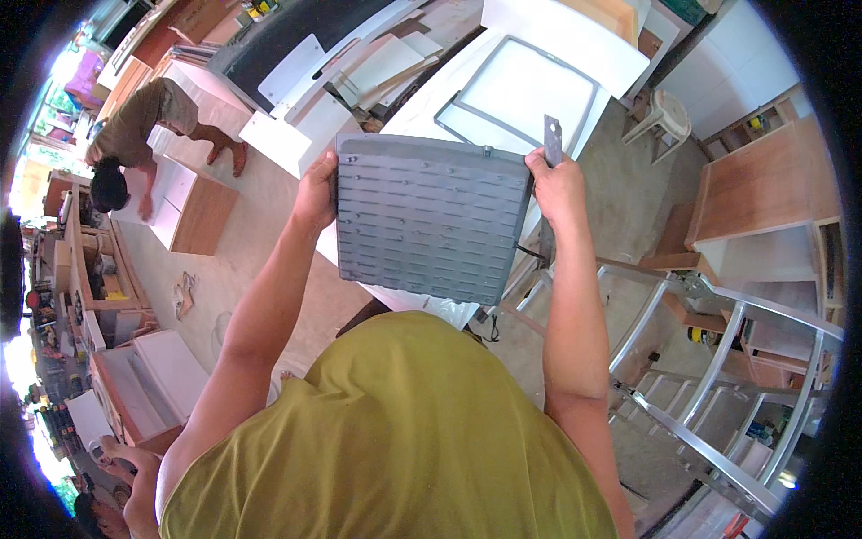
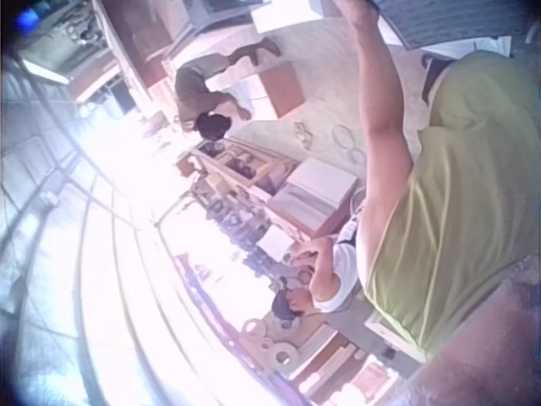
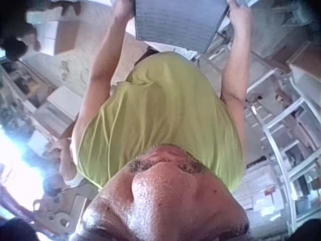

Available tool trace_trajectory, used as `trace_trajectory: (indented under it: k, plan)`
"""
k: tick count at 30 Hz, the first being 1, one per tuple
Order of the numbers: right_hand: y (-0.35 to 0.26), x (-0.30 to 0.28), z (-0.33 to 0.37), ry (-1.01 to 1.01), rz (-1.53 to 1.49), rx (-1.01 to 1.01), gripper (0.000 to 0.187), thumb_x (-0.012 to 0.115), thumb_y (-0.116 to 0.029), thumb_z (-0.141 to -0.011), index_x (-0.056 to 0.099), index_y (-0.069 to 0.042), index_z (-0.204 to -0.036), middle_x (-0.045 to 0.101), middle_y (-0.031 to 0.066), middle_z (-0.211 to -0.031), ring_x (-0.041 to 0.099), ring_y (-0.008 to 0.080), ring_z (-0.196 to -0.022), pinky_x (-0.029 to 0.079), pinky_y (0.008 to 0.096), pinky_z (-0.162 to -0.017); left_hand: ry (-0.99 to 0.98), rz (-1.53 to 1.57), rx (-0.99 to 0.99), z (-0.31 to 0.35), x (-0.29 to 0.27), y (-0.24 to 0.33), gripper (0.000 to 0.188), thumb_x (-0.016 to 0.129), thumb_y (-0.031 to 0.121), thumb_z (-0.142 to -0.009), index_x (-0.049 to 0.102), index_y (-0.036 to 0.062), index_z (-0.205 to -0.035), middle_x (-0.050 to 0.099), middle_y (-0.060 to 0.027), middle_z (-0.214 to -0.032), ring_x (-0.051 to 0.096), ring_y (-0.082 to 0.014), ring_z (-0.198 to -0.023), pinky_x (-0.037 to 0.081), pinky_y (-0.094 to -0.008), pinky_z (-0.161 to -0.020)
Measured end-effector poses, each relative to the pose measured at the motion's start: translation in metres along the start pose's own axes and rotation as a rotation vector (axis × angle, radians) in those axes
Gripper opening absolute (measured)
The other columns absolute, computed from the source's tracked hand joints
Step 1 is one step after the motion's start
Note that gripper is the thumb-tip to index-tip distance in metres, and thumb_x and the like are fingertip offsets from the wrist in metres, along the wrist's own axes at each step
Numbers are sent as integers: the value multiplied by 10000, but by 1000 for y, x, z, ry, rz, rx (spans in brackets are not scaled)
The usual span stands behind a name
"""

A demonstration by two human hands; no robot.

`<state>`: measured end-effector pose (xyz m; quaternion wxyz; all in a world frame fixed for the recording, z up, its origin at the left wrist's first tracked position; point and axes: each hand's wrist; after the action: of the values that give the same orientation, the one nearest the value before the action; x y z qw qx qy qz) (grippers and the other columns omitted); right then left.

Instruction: The person assembles a square LED light fixture by hand, inserting a diffuser panel into a frame, flipping the unit to inspect the back, and using a metal bar to press the frame edges. The person repeatedly handles the fixture and a metal frame, moving between a workbench and a white cabinet.

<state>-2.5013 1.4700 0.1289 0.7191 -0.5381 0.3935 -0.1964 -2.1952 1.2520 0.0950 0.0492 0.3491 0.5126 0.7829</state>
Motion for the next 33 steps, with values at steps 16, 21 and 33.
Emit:
trace_trajectory:
  k: [16, 21, 33]
  plan:
    - [5, 7, -6, -11, -36, 56, 164, 687, -201, -944, 695, -37, -949, 529, -18, -646, 461, 101, -512, 353, 311, -474, -66, -256, 9, -1, -3, 5, 454, 508, 297, -1069, 537, -48, -1365, 644, -116, -1164, 612, -198, -1071, 495, -349, -940]
    - [26, 12, -21, -51, -104, 83, 168, 692, -194, -946, 689, -27, -962, 521, -22, -640, 468, 105, -498, 345, 301, -460, 6, -528, -199, 12, -9, 11, 596, 512, 406, -1059, 455, -8, -1484, 598, -154, -1296, 582, -272, -1129, 485, -432, -977]
    - [57, 22, -44, -101, 39, 134, 226, 686, -235, -948, 708, -10, -941, 591, 24, -692, 534, 150, -526, 416, 335, -476, -57, -986, -308, 55, -39, -1, 695, 757, 417, -894, 584, -62, -1366, 698, -136, -1031, 628, -196, -859, 520, -334, -725]
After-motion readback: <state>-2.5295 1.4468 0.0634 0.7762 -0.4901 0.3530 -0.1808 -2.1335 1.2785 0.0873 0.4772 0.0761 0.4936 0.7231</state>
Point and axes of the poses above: each hand's wrist, its own z-axis away from the middle knuckle, its own x-axis out of the palm, y = z × x
